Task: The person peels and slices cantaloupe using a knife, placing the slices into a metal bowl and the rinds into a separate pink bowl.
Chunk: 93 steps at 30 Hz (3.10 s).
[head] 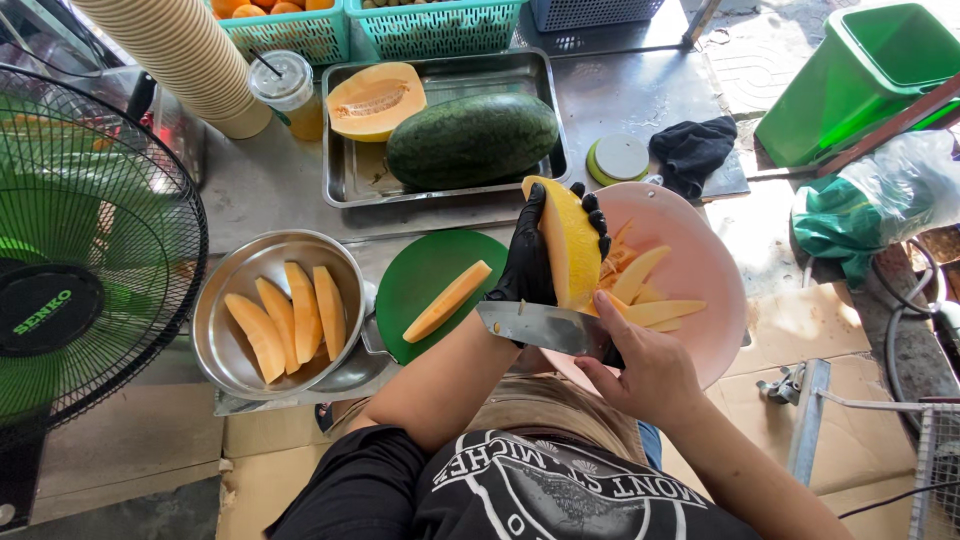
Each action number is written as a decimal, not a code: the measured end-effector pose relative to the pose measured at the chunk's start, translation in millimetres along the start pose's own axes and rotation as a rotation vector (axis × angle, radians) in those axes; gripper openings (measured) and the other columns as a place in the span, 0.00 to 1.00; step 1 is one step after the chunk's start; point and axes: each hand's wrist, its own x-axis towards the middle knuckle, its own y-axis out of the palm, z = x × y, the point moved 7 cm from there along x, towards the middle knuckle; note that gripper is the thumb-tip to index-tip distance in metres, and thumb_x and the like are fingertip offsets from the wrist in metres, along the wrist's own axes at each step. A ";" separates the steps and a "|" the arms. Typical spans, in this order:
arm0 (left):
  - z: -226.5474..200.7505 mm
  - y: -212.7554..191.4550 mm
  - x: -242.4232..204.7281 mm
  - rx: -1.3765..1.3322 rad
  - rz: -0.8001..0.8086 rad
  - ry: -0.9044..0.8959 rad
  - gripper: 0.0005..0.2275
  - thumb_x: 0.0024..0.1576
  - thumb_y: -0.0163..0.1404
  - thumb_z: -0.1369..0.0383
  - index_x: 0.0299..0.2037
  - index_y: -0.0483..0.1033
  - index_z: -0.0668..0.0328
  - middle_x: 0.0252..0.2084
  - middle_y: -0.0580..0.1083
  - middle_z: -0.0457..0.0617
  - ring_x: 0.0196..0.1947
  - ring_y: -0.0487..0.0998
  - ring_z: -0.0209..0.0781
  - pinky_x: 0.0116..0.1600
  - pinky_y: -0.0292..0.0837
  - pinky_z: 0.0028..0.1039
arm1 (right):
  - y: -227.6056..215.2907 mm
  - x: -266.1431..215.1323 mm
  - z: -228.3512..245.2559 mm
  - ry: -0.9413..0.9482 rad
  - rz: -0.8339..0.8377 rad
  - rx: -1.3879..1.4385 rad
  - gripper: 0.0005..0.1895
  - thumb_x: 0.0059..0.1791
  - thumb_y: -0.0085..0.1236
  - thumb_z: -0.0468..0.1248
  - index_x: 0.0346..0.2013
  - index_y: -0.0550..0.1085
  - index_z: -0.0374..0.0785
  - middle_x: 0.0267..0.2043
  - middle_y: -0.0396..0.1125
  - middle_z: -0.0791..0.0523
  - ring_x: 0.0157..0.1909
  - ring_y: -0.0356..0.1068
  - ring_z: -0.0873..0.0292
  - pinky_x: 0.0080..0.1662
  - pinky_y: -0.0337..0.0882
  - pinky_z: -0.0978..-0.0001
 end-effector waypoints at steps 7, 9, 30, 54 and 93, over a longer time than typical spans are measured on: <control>-3.5 10.0 -5.4 0.028 -0.003 0.045 0.21 0.67 0.47 0.47 0.56 0.69 0.56 0.46 0.74 0.50 0.44 0.76 0.45 0.50 0.76 0.36 | 9.8 7.2 -1.0 0.030 0.075 -0.081 0.45 0.44 0.66 0.52 0.68 0.61 0.34 0.29 0.72 0.52 0.28 0.73 0.49 0.31 0.71 0.56; -2.3 11.5 -6.0 0.017 0.013 0.040 0.22 0.67 0.46 0.47 0.57 0.69 0.57 0.46 0.74 0.50 0.44 0.76 0.45 0.50 0.76 0.35 | 6.7 10.7 2.0 0.002 0.053 -0.077 0.43 0.44 0.65 0.52 0.68 0.62 0.35 0.31 0.73 0.53 0.29 0.73 0.50 0.31 0.71 0.57; 14.7 17.1 -18.6 0.274 0.091 -0.114 0.27 0.69 0.44 0.46 0.67 0.65 0.60 0.48 0.73 0.50 0.45 0.76 0.45 0.56 0.75 0.42 | -6.2 13.3 -25.8 0.045 0.080 0.045 0.37 0.44 0.65 0.48 0.65 0.65 0.44 0.30 0.73 0.55 0.32 0.74 0.49 0.35 0.71 0.57; 16.7 21.4 -17.5 0.232 0.116 -0.059 0.22 0.69 0.45 0.56 0.70 0.62 0.58 0.57 0.73 0.58 0.54 0.76 0.56 0.62 0.73 0.45 | -18.5 11.0 -38.3 -0.131 -0.030 0.121 0.35 0.45 0.65 0.41 0.66 0.65 0.42 0.37 0.74 0.52 0.36 0.74 0.48 0.38 0.72 0.59; 17.6 -38.3 -19.6 1.342 0.054 0.057 0.22 0.69 0.39 0.64 0.73 0.60 0.57 0.53 0.75 0.47 0.48 0.74 0.30 0.54 0.74 0.25 | -6.2 8.2 -80.7 0.030 0.055 0.129 0.38 0.44 0.65 0.36 0.68 0.62 0.46 0.35 0.75 0.52 0.37 0.77 0.49 0.41 0.74 0.59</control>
